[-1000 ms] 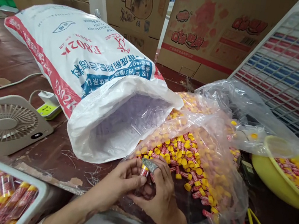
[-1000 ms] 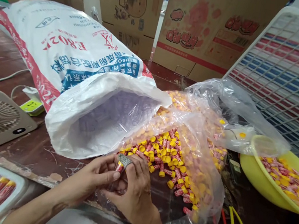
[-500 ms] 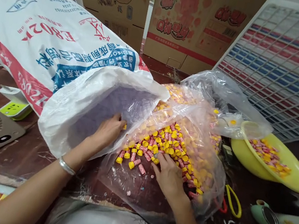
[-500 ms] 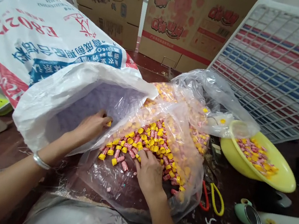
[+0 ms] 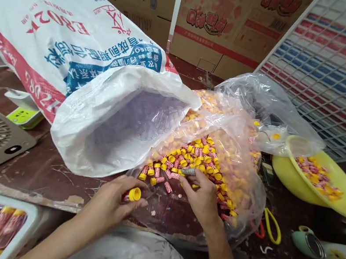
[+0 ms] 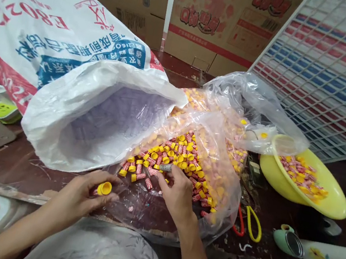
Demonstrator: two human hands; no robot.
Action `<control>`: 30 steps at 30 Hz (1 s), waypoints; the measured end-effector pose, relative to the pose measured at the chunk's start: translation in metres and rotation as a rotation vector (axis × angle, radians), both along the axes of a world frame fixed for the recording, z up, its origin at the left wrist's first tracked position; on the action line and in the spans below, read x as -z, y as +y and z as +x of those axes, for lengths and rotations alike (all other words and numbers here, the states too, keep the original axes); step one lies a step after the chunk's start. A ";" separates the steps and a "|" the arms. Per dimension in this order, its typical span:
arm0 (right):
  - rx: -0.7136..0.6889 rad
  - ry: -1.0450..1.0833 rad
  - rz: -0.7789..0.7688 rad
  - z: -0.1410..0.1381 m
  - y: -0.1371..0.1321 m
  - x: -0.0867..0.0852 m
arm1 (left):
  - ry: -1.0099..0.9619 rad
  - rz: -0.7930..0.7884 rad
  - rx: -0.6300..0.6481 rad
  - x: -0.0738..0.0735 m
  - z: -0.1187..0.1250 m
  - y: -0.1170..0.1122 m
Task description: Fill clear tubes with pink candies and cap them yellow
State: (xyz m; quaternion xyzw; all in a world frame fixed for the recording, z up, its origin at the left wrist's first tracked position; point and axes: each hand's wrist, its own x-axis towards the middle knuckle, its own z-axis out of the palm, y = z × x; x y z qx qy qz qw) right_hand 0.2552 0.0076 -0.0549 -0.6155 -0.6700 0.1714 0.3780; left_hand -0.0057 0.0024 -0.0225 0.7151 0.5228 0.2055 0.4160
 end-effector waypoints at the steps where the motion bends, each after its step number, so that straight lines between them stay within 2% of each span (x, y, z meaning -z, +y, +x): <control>1: -0.039 0.119 -0.044 0.000 -0.004 -0.006 | 0.003 -0.015 0.007 0.003 0.004 -0.002; 4: -0.220 0.290 -0.126 -0.005 -0.015 -0.024 | -0.044 -0.047 0.051 0.012 0.015 -0.003; 7: -0.339 0.187 -0.103 -0.013 -0.021 -0.033 | -0.152 -0.092 0.086 0.014 0.024 -0.004; 11: -0.311 0.070 0.066 -0.028 -0.025 -0.033 | -0.326 -0.204 0.039 0.010 0.029 -0.007; 14: -0.428 -0.012 0.164 -0.040 -0.028 -0.029 | -0.507 -0.289 -0.062 0.008 0.030 -0.008; 16: -0.421 -0.068 0.225 -0.049 -0.030 -0.024 | -0.606 -0.353 -0.131 0.008 0.031 -0.007; 18: -0.337 -0.095 0.314 -0.058 -0.031 -0.019 | -0.713 -0.452 -0.150 0.006 0.034 -0.007; 20: -0.283 -0.102 0.380 -0.063 -0.029 -0.016 | -0.815 -0.560 -0.093 0.004 0.038 -0.007; 22: -0.306 -0.129 0.385 -0.062 -0.026 -0.017 | -0.861 -0.637 -0.001 -0.001 0.039 -0.003; 24: -0.362 -0.177 0.315 -0.054 -0.020 -0.021 | -0.784 -0.587 0.061 -0.006 0.034 0.008; 26: -0.353 -0.206 0.233 -0.042 -0.014 -0.024 | -0.478 -0.309 0.037 -0.011 0.025 0.030; 28: -0.238 -0.197 0.193 -0.029 -0.008 -0.022 | -0.046 0.058 -0.050 -0.013 0.013 0.061; 30: -0.133 -0.190 0.181 -0.020 -0.004 -0.018 | 0.212 0.231 -0.138 -0.011 0.004 0.096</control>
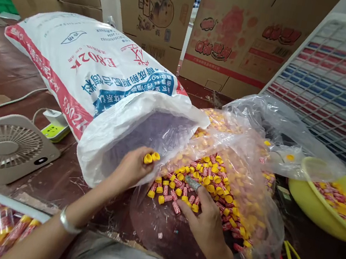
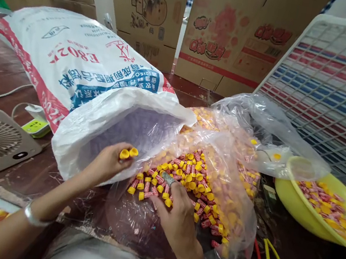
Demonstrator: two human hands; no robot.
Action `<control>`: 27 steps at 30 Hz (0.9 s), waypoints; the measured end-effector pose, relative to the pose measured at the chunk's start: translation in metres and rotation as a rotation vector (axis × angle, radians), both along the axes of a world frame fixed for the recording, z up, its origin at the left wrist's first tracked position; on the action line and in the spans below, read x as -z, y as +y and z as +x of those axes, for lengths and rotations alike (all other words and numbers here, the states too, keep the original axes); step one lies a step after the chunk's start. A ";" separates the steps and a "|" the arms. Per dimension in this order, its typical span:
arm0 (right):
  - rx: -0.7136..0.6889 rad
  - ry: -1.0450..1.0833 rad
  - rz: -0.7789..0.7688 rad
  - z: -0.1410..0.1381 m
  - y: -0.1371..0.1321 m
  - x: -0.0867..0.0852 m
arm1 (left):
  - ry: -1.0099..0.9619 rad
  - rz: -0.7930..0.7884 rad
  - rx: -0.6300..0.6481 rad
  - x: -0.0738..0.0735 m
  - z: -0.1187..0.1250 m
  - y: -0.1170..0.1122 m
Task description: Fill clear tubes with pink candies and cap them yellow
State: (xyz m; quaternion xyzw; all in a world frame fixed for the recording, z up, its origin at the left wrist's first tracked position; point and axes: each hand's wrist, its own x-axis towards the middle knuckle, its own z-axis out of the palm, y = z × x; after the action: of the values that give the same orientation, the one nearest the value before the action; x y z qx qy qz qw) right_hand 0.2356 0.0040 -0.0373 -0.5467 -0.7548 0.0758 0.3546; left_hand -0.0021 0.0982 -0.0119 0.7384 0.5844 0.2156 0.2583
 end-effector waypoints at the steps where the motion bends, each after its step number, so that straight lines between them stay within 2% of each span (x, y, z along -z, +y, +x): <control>1: 0.023 -0.007 -0.012 0.003 0.001 0.003 | 0.076 0.025 -0.013 0.003 -0.003 0.016; 4: -0.008 -0.067 -0.078 0.002 0.002 0.010 | 0.236 0.011 0.026 0.016 -0.002 0.048; 7: -0.050 -0.157 -0.133 -0.006 0.001 0.014 | 0.379 -0.020 0.060 0.029 0.009 0.055; 10: -0.063 -0.283 -0.136 -0.015 0.004 0.016 | 0.485 -0.009 0.063 0.035 0.020 0.048; 14: -0.154 -0.398 -0.092 -0.025 0.008 0.019 | 0.573 0.042 0.074 0.032 0.022 0.038; 17: -0.296 -0.426 -0.063 -0.031 0.007 0.025 | 0.626 0.033 0.088 0.026 0.009 0.026; 20: -0.324 -0.441 -0.055 -0.034 0.004 0.034 | 0.676 -0.002 0.071 0.020 -0.010 0.008; 23: -0.271 -0.292 -0.043 -0.035 0.004 0.037 | 0.691 -0.025 0.032 0.020 -0.023 -0.006; 27: -0.165 0.104 0.033 -0.034 0.010 0.023 | 0.605 -0.006 0.023 0.028 -0.020 -0.005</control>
State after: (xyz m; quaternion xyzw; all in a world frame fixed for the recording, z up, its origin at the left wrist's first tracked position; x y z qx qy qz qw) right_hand 0.2016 0.0141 -0.0606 -0.4721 -0.7788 0.1207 0.3950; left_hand -0.0220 0.0933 -0.0400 0.7749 0.6271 -0.0188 0.0773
